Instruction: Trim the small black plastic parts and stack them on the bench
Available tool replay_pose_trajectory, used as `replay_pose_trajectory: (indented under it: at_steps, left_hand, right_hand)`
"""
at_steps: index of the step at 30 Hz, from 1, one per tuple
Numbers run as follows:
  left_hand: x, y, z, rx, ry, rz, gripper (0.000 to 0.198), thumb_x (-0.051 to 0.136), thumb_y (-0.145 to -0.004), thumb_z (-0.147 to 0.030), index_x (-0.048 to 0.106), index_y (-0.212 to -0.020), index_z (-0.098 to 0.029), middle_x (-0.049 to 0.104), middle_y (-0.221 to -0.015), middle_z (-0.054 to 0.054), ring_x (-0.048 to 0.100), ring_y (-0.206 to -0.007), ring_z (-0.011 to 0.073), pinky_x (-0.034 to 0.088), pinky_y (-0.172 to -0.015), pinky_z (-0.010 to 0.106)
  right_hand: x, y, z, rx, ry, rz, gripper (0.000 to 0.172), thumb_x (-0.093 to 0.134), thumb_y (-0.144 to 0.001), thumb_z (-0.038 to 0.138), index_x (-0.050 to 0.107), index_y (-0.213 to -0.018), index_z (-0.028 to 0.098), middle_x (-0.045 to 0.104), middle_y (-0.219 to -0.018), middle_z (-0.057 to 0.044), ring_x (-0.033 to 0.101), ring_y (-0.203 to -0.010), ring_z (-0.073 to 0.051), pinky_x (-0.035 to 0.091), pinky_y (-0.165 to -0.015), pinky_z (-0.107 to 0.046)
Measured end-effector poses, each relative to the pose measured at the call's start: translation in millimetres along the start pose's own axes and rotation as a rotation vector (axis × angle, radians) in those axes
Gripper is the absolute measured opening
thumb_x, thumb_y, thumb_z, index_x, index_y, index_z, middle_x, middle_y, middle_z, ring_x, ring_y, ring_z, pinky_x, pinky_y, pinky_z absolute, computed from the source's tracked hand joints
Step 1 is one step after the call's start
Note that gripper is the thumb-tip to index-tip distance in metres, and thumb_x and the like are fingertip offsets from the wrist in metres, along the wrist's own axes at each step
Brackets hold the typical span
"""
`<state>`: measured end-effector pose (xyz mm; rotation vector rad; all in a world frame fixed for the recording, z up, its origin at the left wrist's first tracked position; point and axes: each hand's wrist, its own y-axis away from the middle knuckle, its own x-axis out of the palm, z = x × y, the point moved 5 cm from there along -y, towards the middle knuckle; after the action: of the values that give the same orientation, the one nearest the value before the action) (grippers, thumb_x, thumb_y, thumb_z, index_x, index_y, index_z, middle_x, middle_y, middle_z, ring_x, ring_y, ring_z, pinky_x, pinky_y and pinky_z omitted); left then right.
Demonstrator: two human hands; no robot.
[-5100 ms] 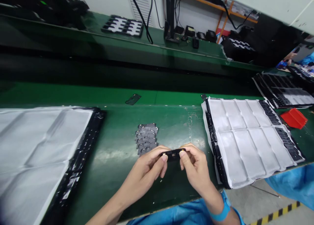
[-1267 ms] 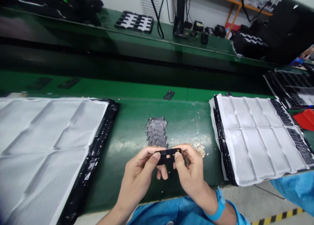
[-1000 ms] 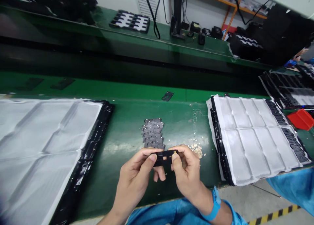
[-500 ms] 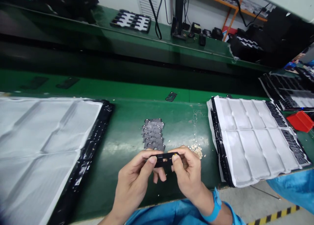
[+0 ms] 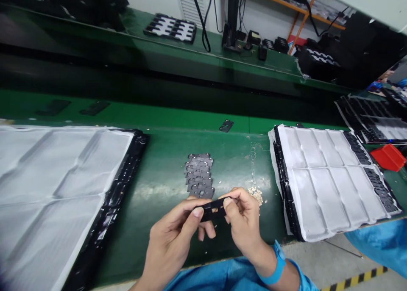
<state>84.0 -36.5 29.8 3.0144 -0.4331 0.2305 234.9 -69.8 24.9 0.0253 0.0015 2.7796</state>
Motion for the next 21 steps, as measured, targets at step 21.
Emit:
replay_pose_trajectory:
  at_steps: [21]
  left_hand:
    - [-10.1,3.7,8.9,-0.309,0.249,0.112,0.032,0.067,-0.096,-0.045,0.068,-0.101,-0.013,0.074,-0.061,0.005,0.064,-0.046,0.0144,0.049,-0.046,0.022]
  right_hand:
    - [9.3,1.3,-3.5,0.125,0.129,0.149,0.028,0.063,-0.100,0.039,0.077,-0.088,0.019,0.064,-0.061,0.002,0.058,-0.052,-0.013,0.048,-0.050,-0.021]
